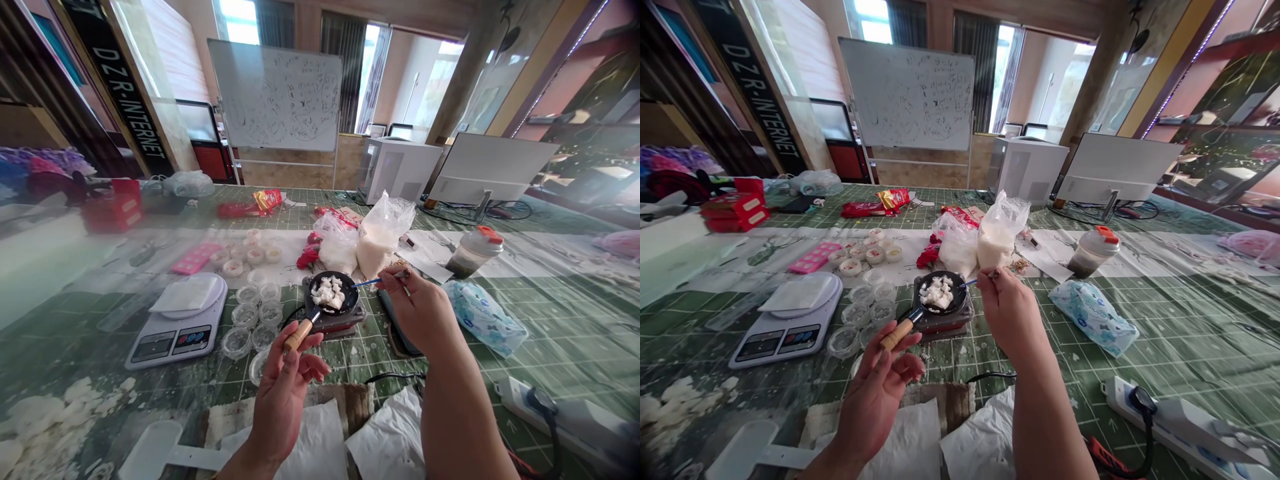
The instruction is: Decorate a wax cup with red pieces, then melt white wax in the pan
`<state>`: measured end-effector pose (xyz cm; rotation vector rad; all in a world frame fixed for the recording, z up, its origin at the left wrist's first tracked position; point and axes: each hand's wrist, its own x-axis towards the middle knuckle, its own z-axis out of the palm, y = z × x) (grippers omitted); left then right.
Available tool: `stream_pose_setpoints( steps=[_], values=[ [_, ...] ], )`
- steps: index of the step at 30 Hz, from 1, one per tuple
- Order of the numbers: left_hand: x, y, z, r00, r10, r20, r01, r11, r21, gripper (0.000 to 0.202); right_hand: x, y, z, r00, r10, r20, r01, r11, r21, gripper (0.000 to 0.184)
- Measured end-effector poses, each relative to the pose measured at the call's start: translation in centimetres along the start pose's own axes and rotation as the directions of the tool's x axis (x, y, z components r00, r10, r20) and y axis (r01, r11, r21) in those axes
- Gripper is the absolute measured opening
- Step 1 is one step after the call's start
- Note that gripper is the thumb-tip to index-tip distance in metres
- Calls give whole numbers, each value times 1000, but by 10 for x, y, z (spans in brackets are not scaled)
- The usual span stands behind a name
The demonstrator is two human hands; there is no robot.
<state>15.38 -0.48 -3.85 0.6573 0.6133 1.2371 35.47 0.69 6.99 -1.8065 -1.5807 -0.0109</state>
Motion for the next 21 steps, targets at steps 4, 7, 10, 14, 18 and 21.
stream_pose_setpoints(
  steps=[4,7,10,14,18,21],
  values=[
    [0,0,0,1000,3,4,-3,1000,-9,34,0,1,0,999,12,30,-10,999,-44,26],
    [1,0,0,1000,4,1,-4,1000,-9,35,-1,0,-2,1000,5,24,-5,1000,10,25],
    [0,0,0,1000,7,-2,-7,1000,-11,36,-1,-2,-3,999,25,-33,-24,1000,19,25],
    [0,0,1,1000,5,2,-5,1000,-15,34,0,0,-3,995,51,-88,-55,998,-34,27],
    [0,0,1,1000,6,11,-5,1000,-14,33,0,1,0,997,39,-65,-44,996,-73,26],
    [0,0,1,1000,7,14,-7,1000,-15,33,0,2,3,997,36,-68,-42,995,-86,26]
  ],
)
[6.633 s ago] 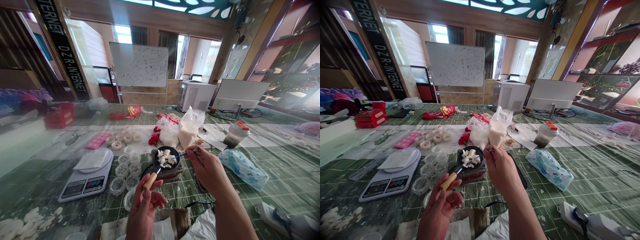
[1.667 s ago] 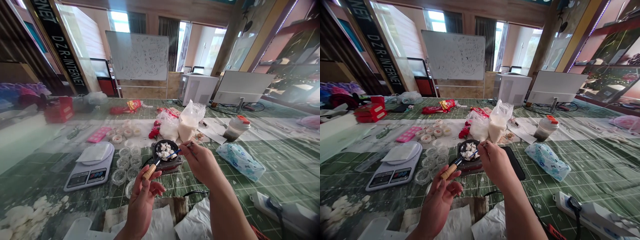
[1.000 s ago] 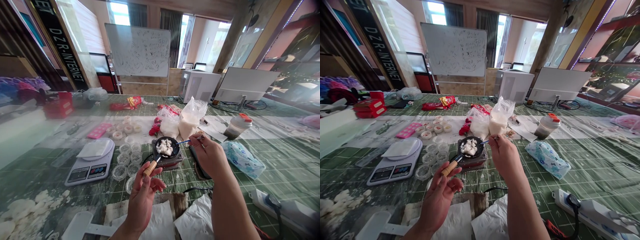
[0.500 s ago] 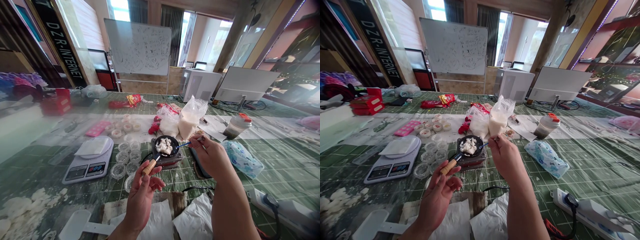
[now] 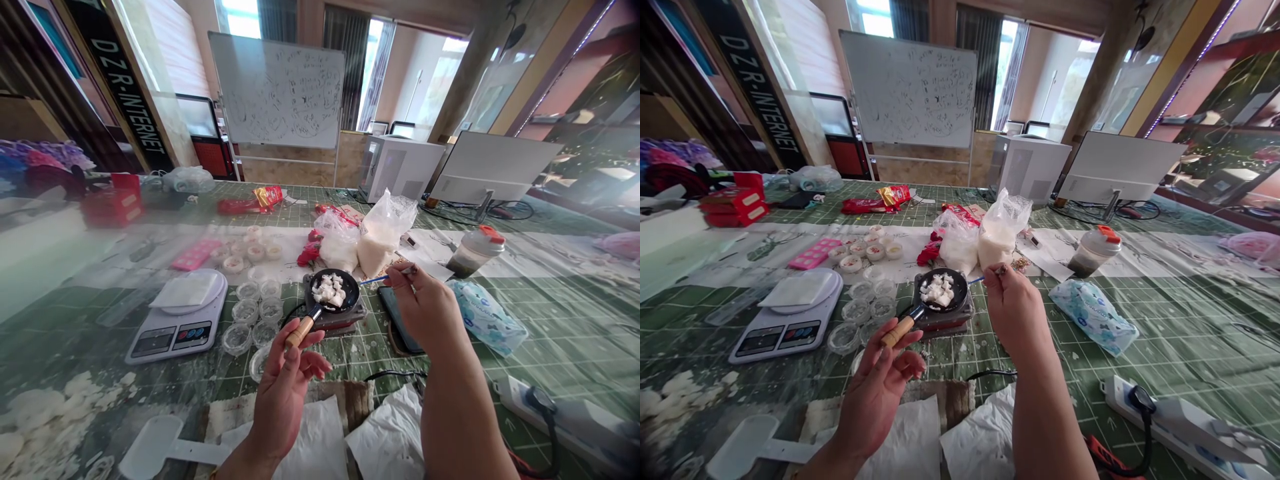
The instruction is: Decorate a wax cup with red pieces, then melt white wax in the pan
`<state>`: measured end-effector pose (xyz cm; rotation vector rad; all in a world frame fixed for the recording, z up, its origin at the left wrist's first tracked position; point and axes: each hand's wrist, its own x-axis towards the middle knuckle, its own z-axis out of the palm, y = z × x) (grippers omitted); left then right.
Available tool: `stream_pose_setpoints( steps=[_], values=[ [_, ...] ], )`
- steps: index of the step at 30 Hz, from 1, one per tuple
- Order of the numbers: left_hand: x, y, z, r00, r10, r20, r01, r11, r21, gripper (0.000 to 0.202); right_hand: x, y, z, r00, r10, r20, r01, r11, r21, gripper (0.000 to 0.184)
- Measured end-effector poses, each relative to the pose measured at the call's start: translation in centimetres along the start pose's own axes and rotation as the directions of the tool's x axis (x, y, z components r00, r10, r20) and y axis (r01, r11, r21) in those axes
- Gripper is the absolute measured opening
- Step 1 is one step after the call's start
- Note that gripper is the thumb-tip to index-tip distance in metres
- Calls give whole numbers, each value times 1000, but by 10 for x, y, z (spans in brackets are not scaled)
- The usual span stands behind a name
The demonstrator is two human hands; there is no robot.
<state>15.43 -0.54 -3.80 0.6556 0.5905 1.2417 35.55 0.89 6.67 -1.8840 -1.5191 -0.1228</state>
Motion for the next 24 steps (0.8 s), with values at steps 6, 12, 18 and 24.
stream_pose_setpoints(
  steps=[6,12,18,24],
  values=[
    [0,1,-1,1000,-10,8,10,1000,3,34,0,-1,-1,999,-11,45,10,1000,13,24],
    [1,0,-1,1000,4,23,-5,1000,7,32,-9,-11,-16,999,-38,-4,39,990,136,21],
    [1,-1,-1,1000,-2,21,2,1000,18,31,-6,-15,-3,983,-88,160,55,978,199,22],
    [0,-1,-1,1000,0,25,-1,1000,10,31,-8,-22,3,983,-117,144,87,975,202,22]
  ],
)
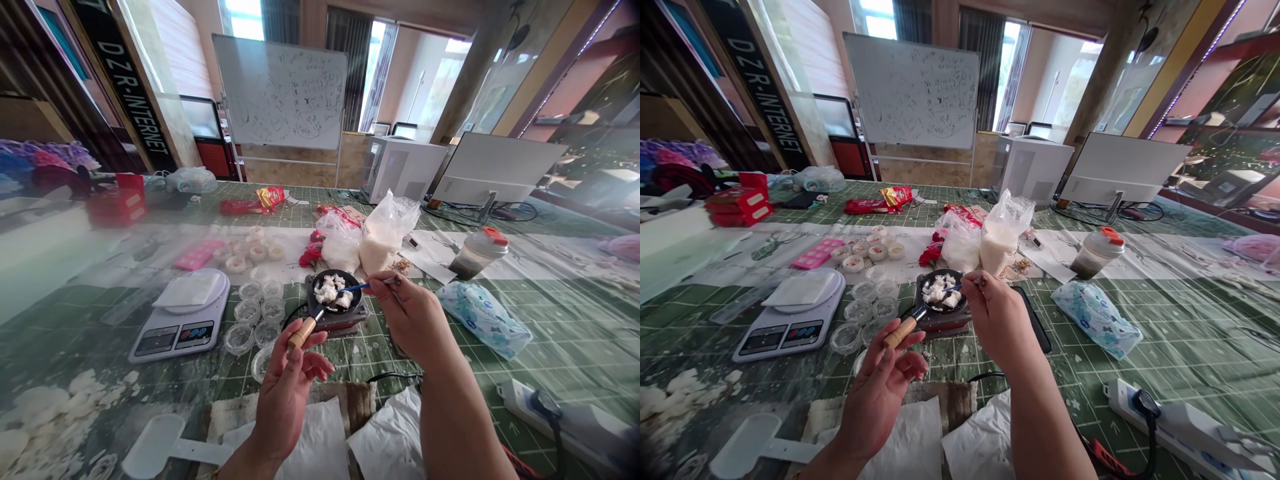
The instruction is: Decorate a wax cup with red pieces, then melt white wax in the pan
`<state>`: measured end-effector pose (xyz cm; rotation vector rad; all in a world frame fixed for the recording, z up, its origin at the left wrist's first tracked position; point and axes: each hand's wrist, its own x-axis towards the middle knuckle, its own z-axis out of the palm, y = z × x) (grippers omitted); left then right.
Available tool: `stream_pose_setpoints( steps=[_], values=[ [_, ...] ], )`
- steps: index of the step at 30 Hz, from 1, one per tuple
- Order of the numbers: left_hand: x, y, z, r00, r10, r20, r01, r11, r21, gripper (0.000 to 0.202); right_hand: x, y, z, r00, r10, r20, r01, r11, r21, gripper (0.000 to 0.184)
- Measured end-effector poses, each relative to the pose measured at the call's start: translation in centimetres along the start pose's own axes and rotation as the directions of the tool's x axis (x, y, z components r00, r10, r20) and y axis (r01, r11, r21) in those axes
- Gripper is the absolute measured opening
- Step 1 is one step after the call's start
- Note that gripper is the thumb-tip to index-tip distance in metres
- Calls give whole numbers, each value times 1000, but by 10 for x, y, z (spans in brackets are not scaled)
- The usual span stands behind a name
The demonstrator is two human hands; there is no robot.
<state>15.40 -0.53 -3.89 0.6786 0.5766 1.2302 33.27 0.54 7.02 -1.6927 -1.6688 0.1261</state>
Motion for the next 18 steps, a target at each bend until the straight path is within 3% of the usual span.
stream_pose_setpoints(
  steps=[5,10,15,18],
  values=[
    [0,0,0,1000,5,-1,-5,1000,7,31,-1,-4,7,996,-47,70,46,999,19,21],
    [0,1,0,1000,-12,-7,12,1000,8,31,-1,-2,8,1000,-12,-14,13,999,36,21],
    [0,2,-1,1000,-6,-2,6,1000,10,30,0,-1,6,998,-16,56,17,999,-33,21],
    [0,1,-1,1000,-4,-4,4,1000,9,30,1,-2,6,999,-5,36,5,1000,-2,21]
  ],
)
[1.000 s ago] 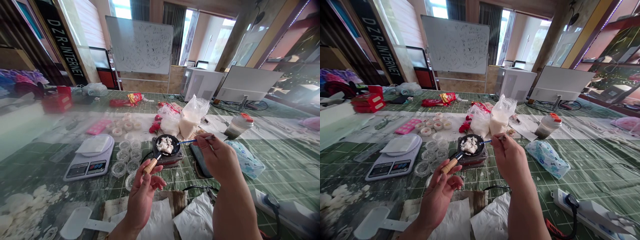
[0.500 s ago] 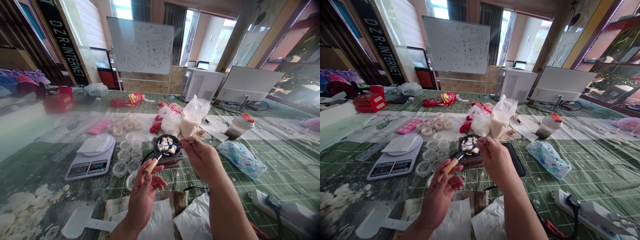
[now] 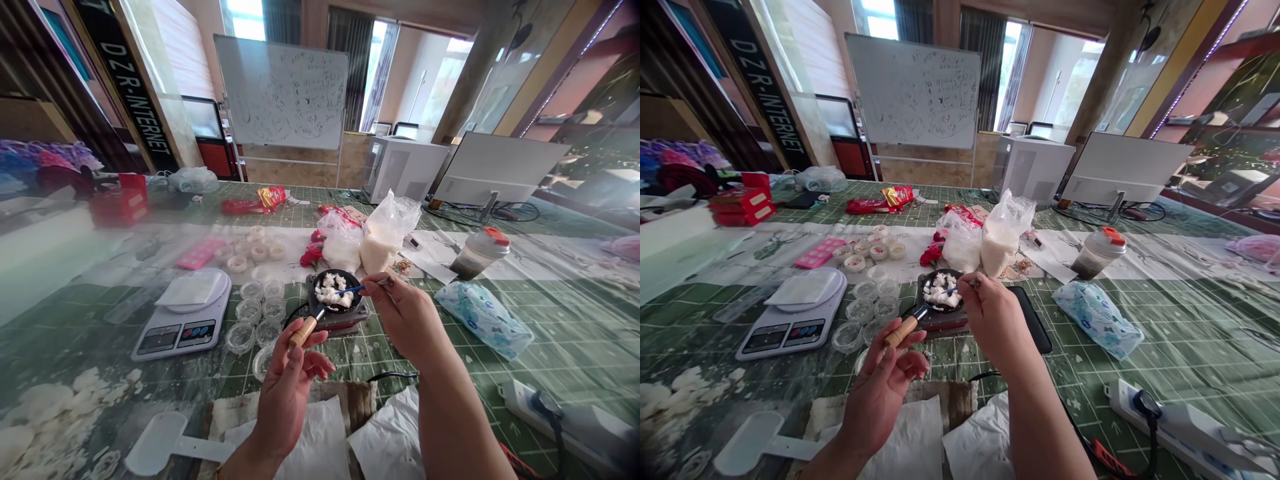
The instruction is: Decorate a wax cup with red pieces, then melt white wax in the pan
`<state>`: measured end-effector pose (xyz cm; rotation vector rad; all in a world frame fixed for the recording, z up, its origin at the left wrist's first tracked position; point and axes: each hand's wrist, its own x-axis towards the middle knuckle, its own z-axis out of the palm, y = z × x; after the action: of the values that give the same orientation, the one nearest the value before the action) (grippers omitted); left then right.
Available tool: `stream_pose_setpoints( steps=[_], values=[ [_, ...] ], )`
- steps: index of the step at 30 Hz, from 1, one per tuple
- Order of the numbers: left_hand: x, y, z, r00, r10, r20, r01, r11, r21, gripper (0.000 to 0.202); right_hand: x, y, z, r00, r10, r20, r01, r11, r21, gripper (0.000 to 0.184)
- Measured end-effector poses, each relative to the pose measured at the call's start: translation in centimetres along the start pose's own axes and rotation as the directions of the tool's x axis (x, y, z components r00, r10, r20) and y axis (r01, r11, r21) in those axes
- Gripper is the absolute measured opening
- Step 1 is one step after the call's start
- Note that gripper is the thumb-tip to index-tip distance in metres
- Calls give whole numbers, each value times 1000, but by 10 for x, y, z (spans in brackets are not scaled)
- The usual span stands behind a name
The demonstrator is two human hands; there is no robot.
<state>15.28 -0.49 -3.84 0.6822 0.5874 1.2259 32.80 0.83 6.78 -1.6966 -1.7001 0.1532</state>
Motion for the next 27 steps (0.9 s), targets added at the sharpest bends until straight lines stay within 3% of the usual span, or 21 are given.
stream_pose_setpoints(
  steps=[5,10,14,19,24,27],
  values=[
    [1,-1,1,1000,2,-5,-2,1000,0,30,1,-2,4,996,-38,84,33,997,64,22],
    [0,0,1,1000,-1,-5,1,1000,-4,32,-1,-4,3,999,-12,33,10,997,78,23],
    [-1,0,2,1000,-1,-6,1,1000,-6,31,0,-5,4,992,-34,119,27,998,58,25],
    [-1,0,3,1000,-6,1,6,1000,-5,30,3,-3,5,998,7,64,-10,999,53,24],
    [1,-1,2,1000,-5,-4,5,1000,-4,31,3,-2,3,993,9,122,-12,1000,20,24],
    [1,-1,1,1000,-3,-1,3,1000,-6,31,-1,-3,-4,997,22,67,-26,998,55,22]
  ],
)
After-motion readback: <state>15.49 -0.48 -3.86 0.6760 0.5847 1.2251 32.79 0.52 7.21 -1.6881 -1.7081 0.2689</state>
